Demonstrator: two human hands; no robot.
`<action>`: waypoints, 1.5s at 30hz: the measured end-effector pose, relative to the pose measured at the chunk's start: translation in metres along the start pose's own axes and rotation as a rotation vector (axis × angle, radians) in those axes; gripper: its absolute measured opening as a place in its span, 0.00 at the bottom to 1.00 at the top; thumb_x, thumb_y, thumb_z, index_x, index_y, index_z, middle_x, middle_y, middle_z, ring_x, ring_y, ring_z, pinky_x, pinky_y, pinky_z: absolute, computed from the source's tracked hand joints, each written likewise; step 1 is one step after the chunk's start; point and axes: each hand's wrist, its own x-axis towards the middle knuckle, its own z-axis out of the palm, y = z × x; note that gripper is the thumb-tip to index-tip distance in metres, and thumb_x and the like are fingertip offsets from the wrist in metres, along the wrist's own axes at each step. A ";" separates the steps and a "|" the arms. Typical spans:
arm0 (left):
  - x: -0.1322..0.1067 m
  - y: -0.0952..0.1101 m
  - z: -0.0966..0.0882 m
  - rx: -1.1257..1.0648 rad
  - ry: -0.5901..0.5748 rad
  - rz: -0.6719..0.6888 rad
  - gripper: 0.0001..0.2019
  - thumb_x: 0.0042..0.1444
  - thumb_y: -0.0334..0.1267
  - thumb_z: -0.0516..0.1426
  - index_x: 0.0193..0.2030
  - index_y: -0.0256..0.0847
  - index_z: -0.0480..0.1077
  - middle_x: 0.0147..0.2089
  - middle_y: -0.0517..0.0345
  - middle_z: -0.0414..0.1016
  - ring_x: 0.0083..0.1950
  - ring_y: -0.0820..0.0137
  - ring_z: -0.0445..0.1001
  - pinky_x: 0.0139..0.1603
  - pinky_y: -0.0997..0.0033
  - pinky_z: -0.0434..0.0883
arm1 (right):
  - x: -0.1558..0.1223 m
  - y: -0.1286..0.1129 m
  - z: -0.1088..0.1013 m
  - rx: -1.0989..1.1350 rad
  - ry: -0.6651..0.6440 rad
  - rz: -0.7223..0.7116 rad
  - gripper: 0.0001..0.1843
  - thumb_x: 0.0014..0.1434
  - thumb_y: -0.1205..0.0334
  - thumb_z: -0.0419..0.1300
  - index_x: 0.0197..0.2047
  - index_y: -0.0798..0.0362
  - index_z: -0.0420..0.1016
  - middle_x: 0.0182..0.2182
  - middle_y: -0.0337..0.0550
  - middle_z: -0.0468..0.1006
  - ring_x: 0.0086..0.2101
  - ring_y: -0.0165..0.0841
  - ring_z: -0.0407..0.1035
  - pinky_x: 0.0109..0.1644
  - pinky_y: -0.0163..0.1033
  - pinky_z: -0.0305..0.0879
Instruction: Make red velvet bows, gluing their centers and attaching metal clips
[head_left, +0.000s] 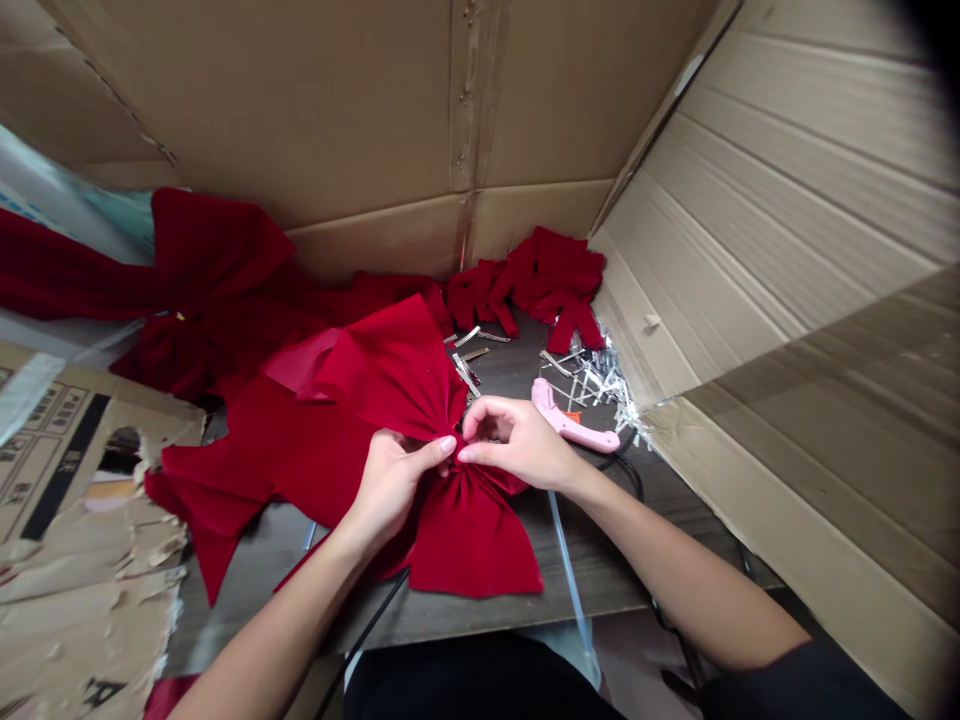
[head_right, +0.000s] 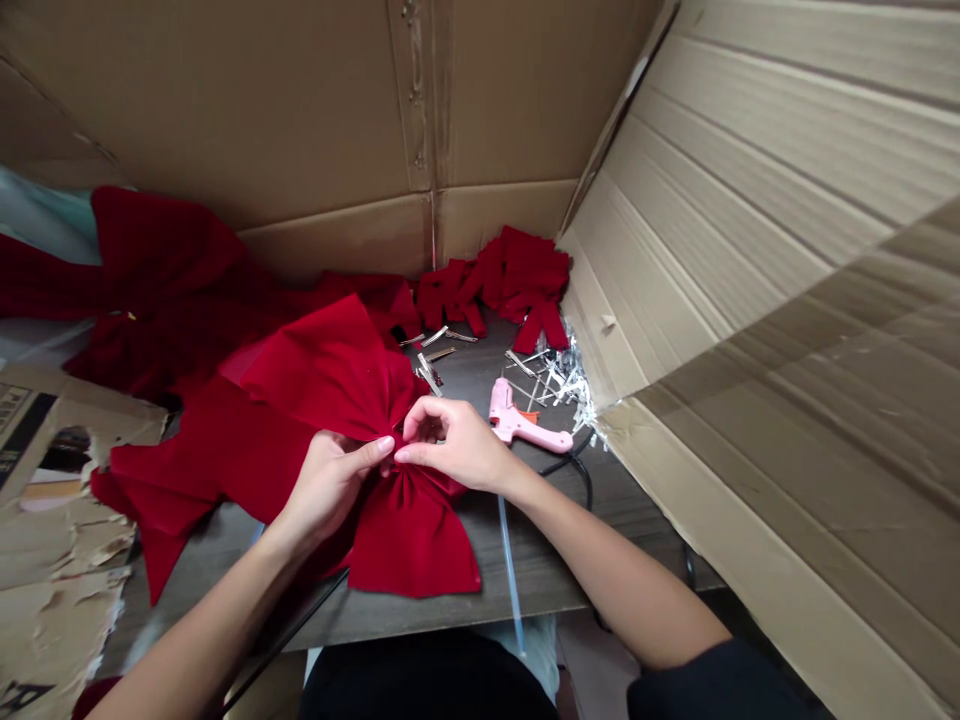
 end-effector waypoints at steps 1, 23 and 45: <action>0.000 0.000 0.000 0.015 0.008 0.008 0.09 0.48 0.37 0.66 0.27 0.33 0.72 0.23 0.60 0.71 0.25 0.74 0.66 0.28 0.74 0.64 | 0.000 -0.001 0.000 -0.002 -0.015 -0.001 0.13 0.48 0.59 0.70 0.32 0.54 0.70 0.29 0.38 0.72 0.29 0.31 0.67 0.35 0.37 0.64; -0.002 0.003 0.005 0.178 0.177 0.064 0.12 0.41 0.33 0.68 0.20 0.33 0.68 0.15 0.64 0.66 0.18 0.78 0.61 0.19 0.79 0.56 | -0.005 0.001 0.013 -0.063 0.097 0.075 0.10 0.47 0.65 0.67 0.32 0.54 0.69 0.25 0.36 0.72 0.26 0.28 0.67 0.31 0.34 0.66; 0.002 0.003 -0.002 -0.070 0.065 -0.005 0.13 0.39 0.33 0.70 0.32 0.35 0.73 0.30 0.61 0.74 0.32 0.75 0.70 0.35 0.77 0.66 | -0.005 0.000 0.005 0.070 0.140 0.040 0.07 0.55 0.59 0.61 0.35 0.53 0.75 0.29 0.40 0.77 0.29 0.31 0.72 0.36 0.37 0.69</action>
